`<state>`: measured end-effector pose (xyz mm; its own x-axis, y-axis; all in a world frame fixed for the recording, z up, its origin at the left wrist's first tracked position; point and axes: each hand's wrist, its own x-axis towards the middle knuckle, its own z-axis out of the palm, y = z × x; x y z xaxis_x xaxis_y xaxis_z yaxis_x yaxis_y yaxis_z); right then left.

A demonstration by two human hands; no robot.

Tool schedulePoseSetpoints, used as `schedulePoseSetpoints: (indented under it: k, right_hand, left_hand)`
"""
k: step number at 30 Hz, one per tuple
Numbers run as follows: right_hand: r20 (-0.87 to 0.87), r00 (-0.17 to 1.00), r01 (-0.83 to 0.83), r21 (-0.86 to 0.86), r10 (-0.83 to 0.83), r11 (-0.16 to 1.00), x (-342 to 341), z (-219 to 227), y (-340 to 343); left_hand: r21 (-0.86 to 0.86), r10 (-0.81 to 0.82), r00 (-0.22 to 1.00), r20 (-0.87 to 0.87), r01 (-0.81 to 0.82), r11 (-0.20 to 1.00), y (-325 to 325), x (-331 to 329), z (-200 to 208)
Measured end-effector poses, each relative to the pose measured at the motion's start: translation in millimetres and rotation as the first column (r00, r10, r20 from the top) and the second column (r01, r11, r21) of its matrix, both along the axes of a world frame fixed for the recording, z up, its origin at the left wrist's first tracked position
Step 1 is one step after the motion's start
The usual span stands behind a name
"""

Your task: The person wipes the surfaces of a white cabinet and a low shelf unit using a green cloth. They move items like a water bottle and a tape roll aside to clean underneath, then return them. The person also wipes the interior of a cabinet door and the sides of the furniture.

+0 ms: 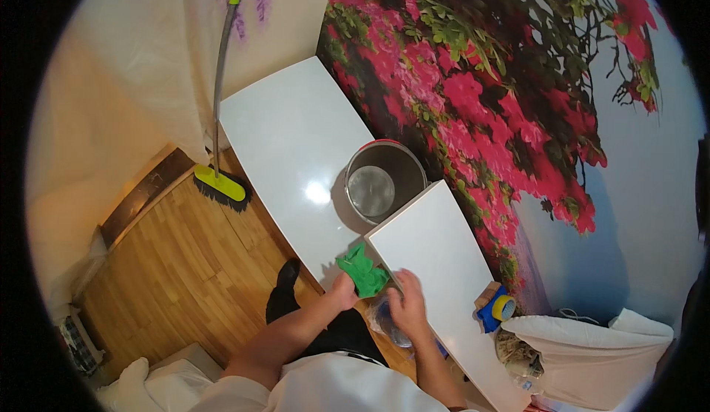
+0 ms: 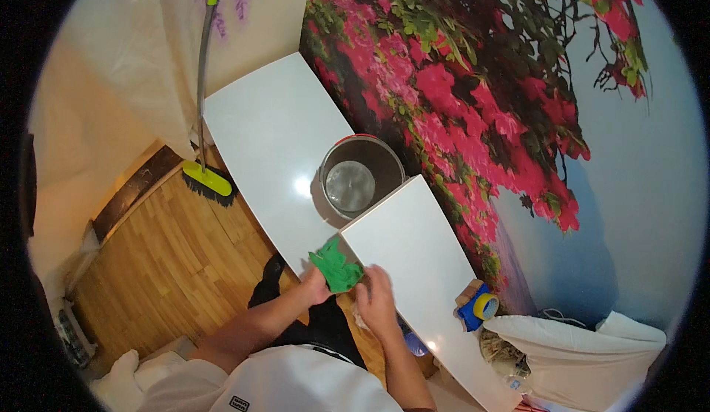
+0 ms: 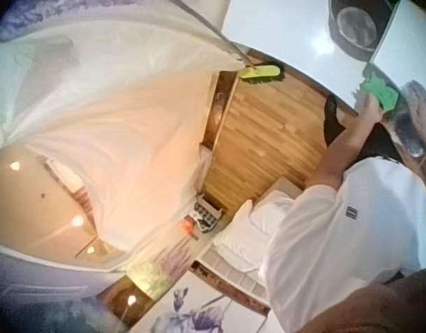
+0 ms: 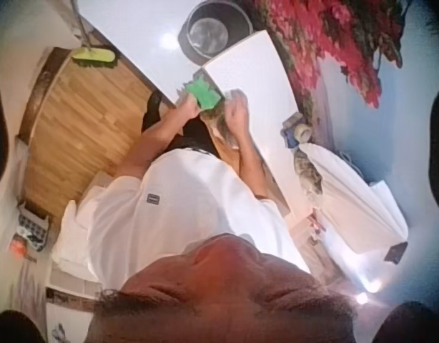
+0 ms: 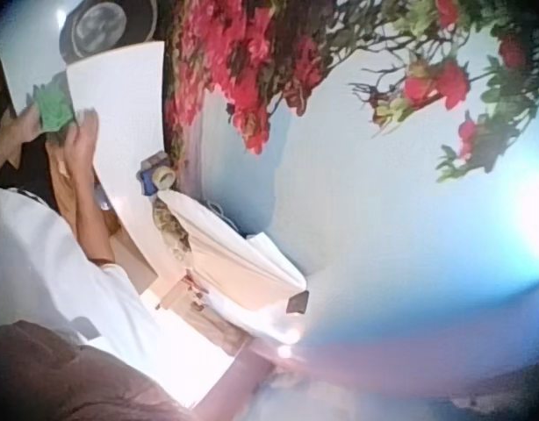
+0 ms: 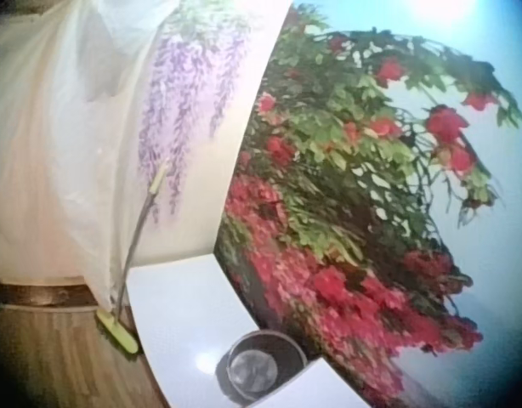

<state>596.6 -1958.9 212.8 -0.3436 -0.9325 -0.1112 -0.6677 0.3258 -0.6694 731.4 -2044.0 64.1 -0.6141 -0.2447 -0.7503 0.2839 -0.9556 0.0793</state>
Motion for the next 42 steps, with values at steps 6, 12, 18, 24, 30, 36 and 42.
schedulePoseSetpoints:
  k: [6, 12, 18, 24, 30, 36, 42]
  right_hand:
    - [-0.262, 0.965, 0.05, 0.186, 0.001, 0.981, -105, -60, 45]
    - [-0.282, 0.955, 0.001, 0.315, 0.093, 0.949, -104, -94, 70]
    - [-0.256, 0.964, 0.009, 0.313, 0.075, 0.95, -108, -105, 71]
    - [-0.324, 0.938, -0.028, 0.271, 0.118, 0.962, -111, -114, 78]
    - [-0.324, 0.939, -0.035, 0.248, 0.117, 0.968, -110, -109, 75]
    - [-0.276, 0.957, -0.01, 0.261, 0.085, 0.965, -111, -110, 75]
    - [-0.299, 0.95, -0.02, 0.22, 0.087, 0.975, -109, -112, 75]
  left_hand:
    - [0.018, 0.024, 0.997, 0.079, -0.026, 0.999, -25, -57, -14]
    - [-0.265, 0.092, 0.907, 0.412, 0.022, 0.964, -91, -53, -13]
    - [-0.555, 0.115, 0.543, 0.832, 0.815, 0.166, -117, -105, 50]
    - [-0.408, 0.095, 0.423, 0.901, 0.901, -0.145, -138, -179, 60]
    - [-0.537, 0.137, 0.568, 0.811, 0.817, -0.21, -162, -227, 63]
    - [-0.598, 0.075, 0.622, 0.779, 0.774, -0.208, -157, -146, 65]
    - [-0.315, -0.022, 0.352, 0.936, 0.862, 0.398, -146, -9, 21]
